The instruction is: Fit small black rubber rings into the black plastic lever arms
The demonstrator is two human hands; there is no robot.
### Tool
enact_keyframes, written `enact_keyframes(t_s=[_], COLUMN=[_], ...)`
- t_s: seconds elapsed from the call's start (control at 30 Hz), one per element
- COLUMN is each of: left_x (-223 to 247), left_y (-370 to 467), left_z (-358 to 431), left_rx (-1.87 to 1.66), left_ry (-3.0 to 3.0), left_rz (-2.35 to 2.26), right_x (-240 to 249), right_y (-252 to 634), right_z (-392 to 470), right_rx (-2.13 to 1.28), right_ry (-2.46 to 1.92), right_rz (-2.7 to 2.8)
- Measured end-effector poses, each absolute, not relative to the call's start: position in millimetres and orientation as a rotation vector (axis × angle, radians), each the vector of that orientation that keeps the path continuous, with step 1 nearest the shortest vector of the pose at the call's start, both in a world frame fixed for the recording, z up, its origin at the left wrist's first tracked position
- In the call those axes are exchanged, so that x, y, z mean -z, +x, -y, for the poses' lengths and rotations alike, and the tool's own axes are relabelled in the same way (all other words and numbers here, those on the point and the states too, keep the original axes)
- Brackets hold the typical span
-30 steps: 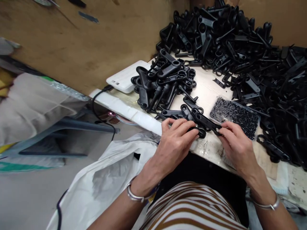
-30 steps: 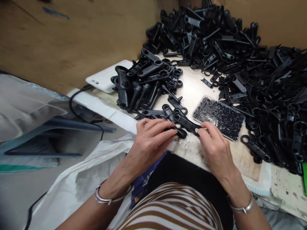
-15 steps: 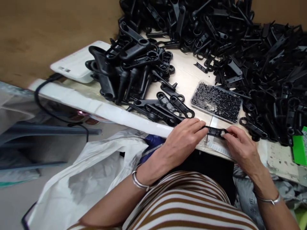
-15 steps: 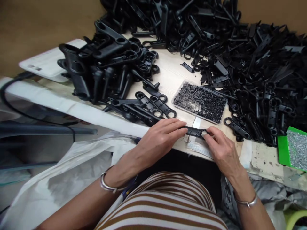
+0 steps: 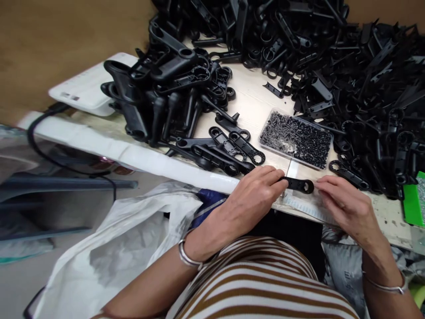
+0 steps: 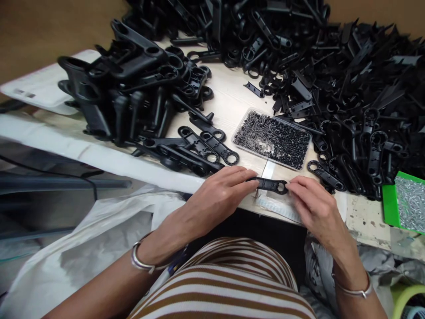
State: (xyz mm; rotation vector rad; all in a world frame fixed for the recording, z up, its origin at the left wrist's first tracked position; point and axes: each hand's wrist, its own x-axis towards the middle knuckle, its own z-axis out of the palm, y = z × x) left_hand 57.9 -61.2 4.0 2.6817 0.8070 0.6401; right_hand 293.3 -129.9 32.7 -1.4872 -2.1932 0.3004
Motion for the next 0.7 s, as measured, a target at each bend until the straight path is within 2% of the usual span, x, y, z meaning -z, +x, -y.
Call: enact_keyframes(t_s=[0.17, 0.43, 0.7], left_x=[-19, -29, -44], left_y=[57, 80, 92], left_z=[51, 9, -15], left_rx=[-0.599, -0.389, -0.062], left_ry=[2.68, 2.893, 2.875], left_rz=[-0.845, -1.035, -1.076], right_x=[-40, -42, -38], right_y=[297, 289, 280], right_z=[107, 58, 32], right_rx=[-0.069, 0.112, 0.04], right_ry=[-1.682, -2.001, -2.094], right_rz=[2.09, 2.319, 2.401])
